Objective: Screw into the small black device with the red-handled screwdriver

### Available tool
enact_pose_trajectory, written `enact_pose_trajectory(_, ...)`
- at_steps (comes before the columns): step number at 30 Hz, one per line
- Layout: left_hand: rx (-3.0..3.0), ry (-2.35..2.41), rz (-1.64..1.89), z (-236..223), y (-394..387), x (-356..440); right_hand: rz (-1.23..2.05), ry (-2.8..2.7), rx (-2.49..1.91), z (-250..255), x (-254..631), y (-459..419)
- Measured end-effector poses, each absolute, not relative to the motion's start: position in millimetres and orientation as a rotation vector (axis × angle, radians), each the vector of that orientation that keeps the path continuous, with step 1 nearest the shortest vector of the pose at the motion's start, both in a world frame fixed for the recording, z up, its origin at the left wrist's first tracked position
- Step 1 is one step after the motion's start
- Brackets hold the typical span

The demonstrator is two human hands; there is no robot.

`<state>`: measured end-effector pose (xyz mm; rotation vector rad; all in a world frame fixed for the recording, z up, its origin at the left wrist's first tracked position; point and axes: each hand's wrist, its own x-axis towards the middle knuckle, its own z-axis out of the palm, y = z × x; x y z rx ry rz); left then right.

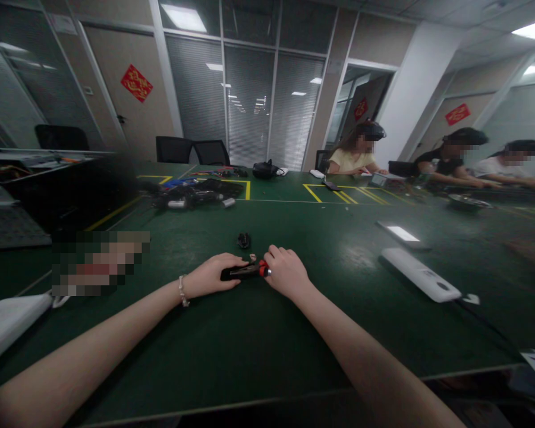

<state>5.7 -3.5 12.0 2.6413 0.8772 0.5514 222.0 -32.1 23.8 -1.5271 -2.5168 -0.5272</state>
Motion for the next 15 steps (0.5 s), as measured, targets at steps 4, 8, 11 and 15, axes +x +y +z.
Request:
enact_pose_trajectory(4,2.628,0.878,0.556,11.4,-3.4,5.6,-0.520,-2.511,-1.523,25.0,222.1,-32.9)
enact_pose_trajectory(8,2.613,0.885,0.548,10.7,-3.1,5.1,-0.516,-2.510,-1.531,24.5,222.4,-32.5)
enact_pose_trajectory(11,2.609,0.891,0.544,10.7,-2.9,4.8,-0.518,-2.515,-1.526,23.7,222.4,-32.0)
enact_pose_trajectory(15,2.624,0.880,0.557,10.5,-2.5,4.5,-0.514,-2.506,-1.511,22.6,222.6,-31.5)
